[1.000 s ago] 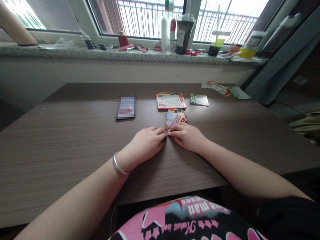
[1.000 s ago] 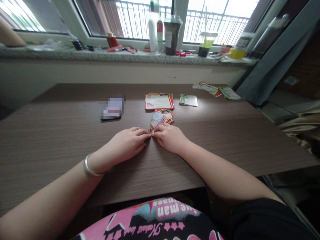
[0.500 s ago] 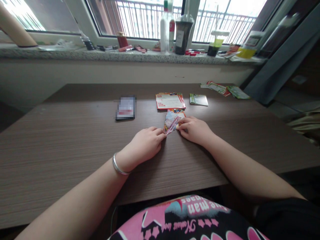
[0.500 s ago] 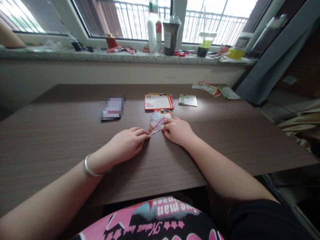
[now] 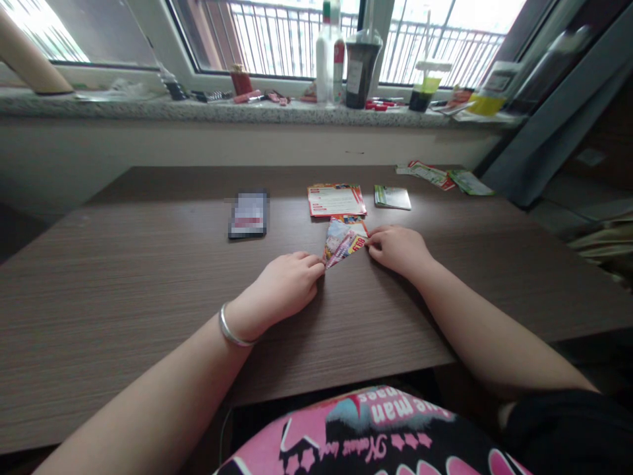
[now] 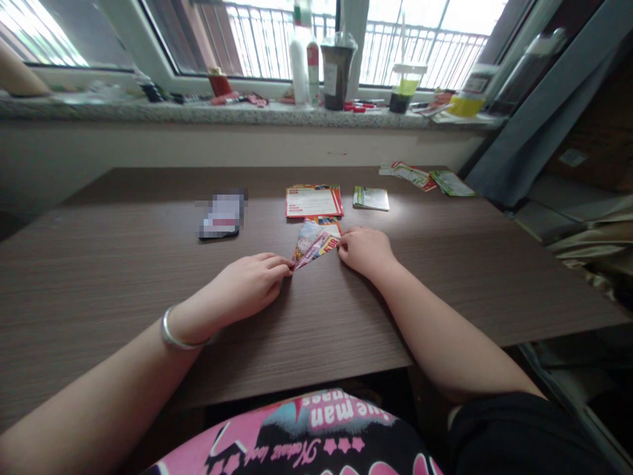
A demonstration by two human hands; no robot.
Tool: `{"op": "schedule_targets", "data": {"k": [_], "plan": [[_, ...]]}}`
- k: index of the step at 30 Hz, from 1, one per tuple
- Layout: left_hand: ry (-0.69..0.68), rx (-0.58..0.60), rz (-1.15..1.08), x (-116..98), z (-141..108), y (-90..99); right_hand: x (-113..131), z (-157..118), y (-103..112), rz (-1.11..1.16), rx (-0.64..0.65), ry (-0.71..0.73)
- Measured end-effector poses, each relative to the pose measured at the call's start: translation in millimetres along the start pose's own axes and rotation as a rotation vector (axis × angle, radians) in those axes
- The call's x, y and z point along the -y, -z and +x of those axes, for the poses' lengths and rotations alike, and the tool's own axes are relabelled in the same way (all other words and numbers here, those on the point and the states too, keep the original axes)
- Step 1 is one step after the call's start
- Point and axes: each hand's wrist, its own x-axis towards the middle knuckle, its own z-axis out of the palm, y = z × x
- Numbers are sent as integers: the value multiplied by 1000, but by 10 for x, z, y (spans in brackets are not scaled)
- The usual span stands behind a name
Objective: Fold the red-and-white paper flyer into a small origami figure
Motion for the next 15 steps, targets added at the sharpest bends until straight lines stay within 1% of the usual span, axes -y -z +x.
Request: {"op": "schedule_targets", "data": {"k": [4,9,15], "plan": [[-2,7,-5,10,-9,10,-7,0,16,-7,10,-41],[-5,16,-27,28,-10,14,-16,-3,2,-28,-17,-85],[-17,14,-49,27,4,45,1,-11,-29,-33,-37,-58]]}}
